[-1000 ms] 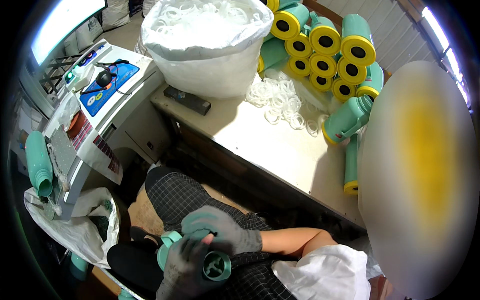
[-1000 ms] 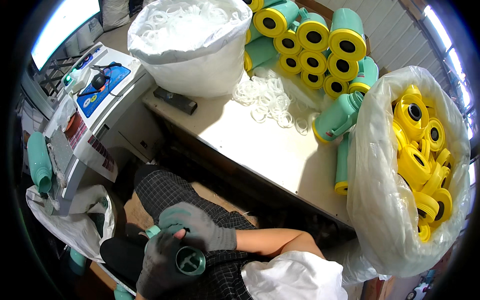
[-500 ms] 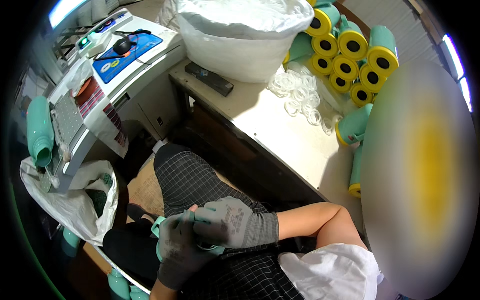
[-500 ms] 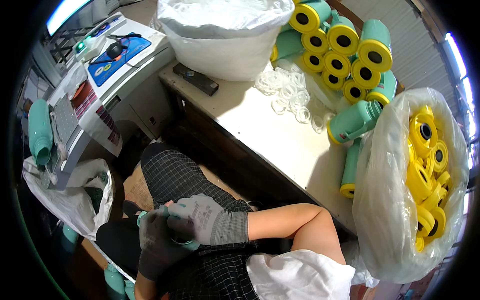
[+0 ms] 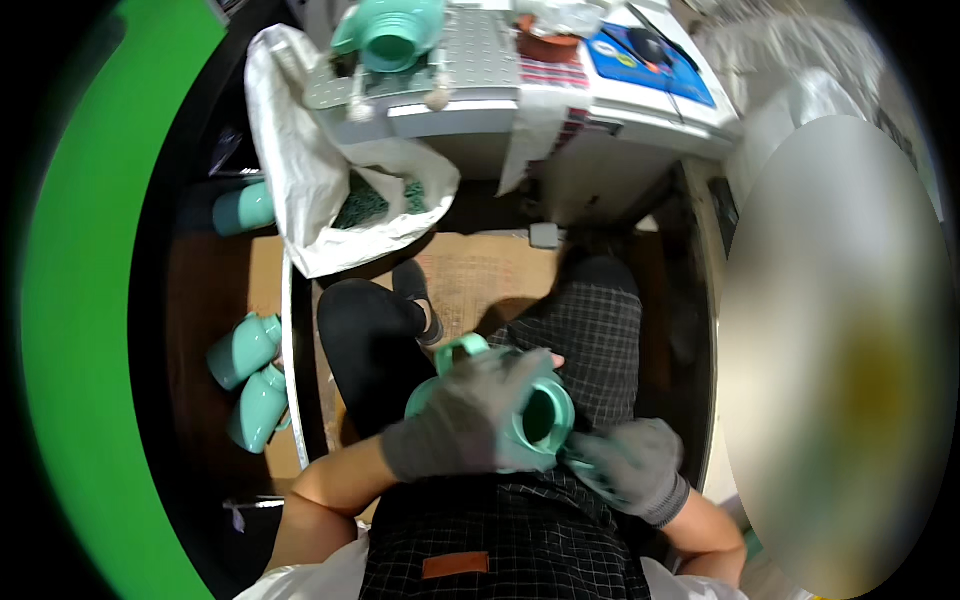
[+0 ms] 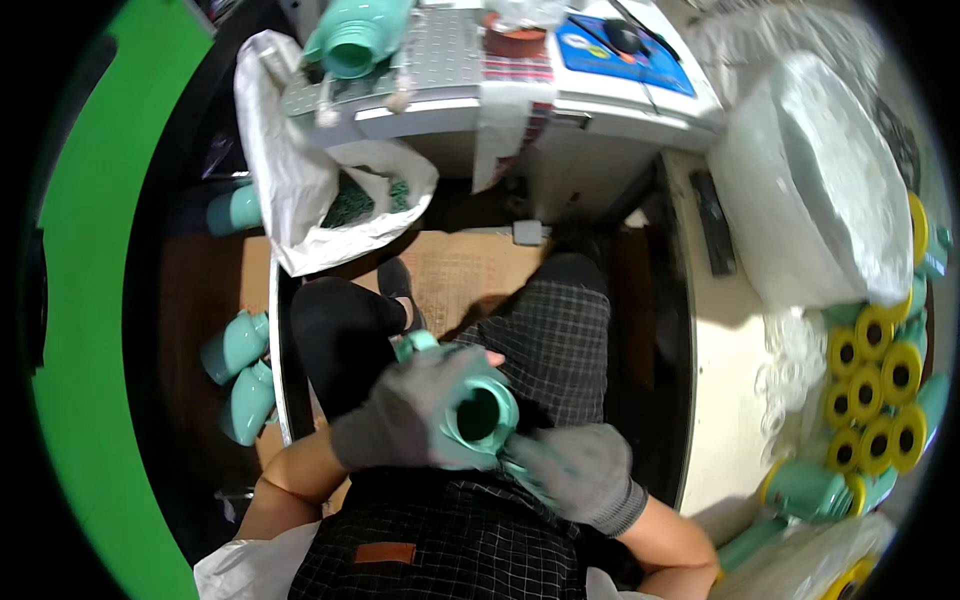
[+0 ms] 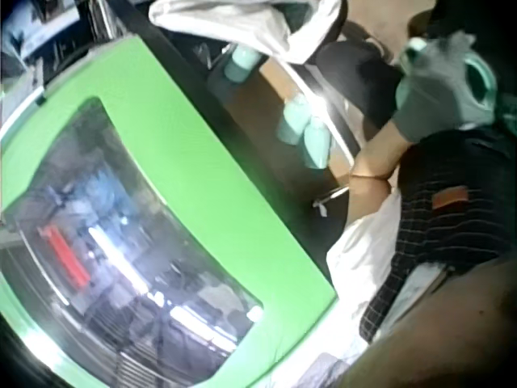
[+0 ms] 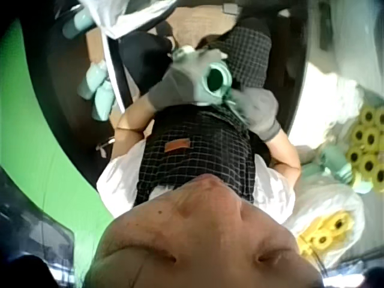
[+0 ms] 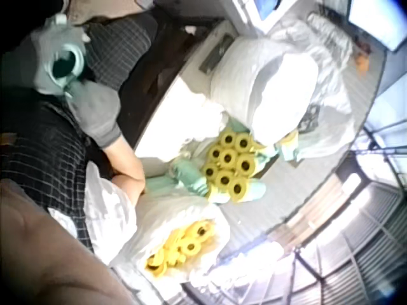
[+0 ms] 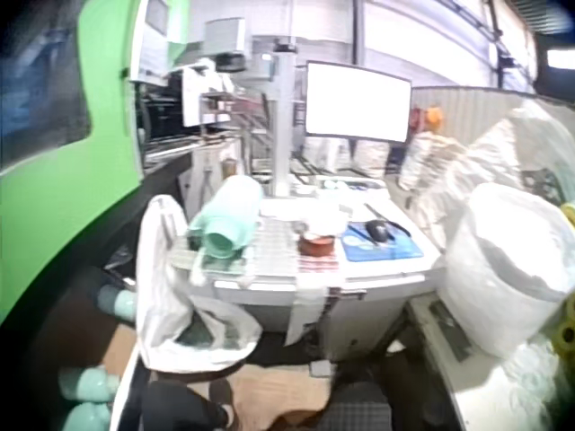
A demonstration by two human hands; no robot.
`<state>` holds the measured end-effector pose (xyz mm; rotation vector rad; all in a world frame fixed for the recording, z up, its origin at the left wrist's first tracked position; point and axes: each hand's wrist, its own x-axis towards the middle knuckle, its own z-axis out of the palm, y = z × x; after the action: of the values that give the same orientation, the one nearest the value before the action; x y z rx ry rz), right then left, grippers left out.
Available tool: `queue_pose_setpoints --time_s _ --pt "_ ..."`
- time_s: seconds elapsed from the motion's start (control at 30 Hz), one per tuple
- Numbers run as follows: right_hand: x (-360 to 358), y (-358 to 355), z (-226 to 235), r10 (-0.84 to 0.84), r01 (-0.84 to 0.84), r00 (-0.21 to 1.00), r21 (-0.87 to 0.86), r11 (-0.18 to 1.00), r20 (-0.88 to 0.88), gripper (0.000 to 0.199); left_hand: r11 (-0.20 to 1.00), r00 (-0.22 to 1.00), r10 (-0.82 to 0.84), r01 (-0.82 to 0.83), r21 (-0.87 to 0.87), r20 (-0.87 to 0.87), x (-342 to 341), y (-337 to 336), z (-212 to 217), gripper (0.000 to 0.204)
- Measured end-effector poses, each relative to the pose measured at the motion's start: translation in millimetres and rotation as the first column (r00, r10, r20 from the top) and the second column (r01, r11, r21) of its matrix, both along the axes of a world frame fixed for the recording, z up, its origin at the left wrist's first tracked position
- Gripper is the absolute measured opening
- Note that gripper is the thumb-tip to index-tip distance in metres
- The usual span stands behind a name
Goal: The person sits on the floor and repeatedly assembles teal plastic containers by inserting a green mesh insert into the body, applying a label, and screwing on a yellow lid. The completed containers are placed in a pile to the right.
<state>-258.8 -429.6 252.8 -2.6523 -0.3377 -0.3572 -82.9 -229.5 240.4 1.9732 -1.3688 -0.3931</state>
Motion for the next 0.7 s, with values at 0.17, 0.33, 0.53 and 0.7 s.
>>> queue_pose_setpoints --time_s 0.17,0.33,0.53,0.7 --pt "56 7 -15 -0.454 0.187 0.857 0.676 0.713 0.242 0.025 0.984 0.975 0.138 -0.155 -0.087 -0.177 14 35 26 0.078" --pt "271 67 -46 -0.221 0.178 0.975 0.66 0.73 -0.019 0.073 0.989 0.997 0.071 -0.069 -0.129 0.007 -20 32 1 0.083" --pt "275 63 -84 -0.353 0.121 0.88 0.569 0.813 0.317 0.069 0.991 0.995 0.099 -0.098 -0.093 0.002 -4 38 16 0.085" --pt "98 -21 -85 -0.45 0.248 0.867 0.598 0.762 0.214 0.019 0.954 0.859 0.105 -0.23 -0.194 -0.502 26 46 12 0.085"
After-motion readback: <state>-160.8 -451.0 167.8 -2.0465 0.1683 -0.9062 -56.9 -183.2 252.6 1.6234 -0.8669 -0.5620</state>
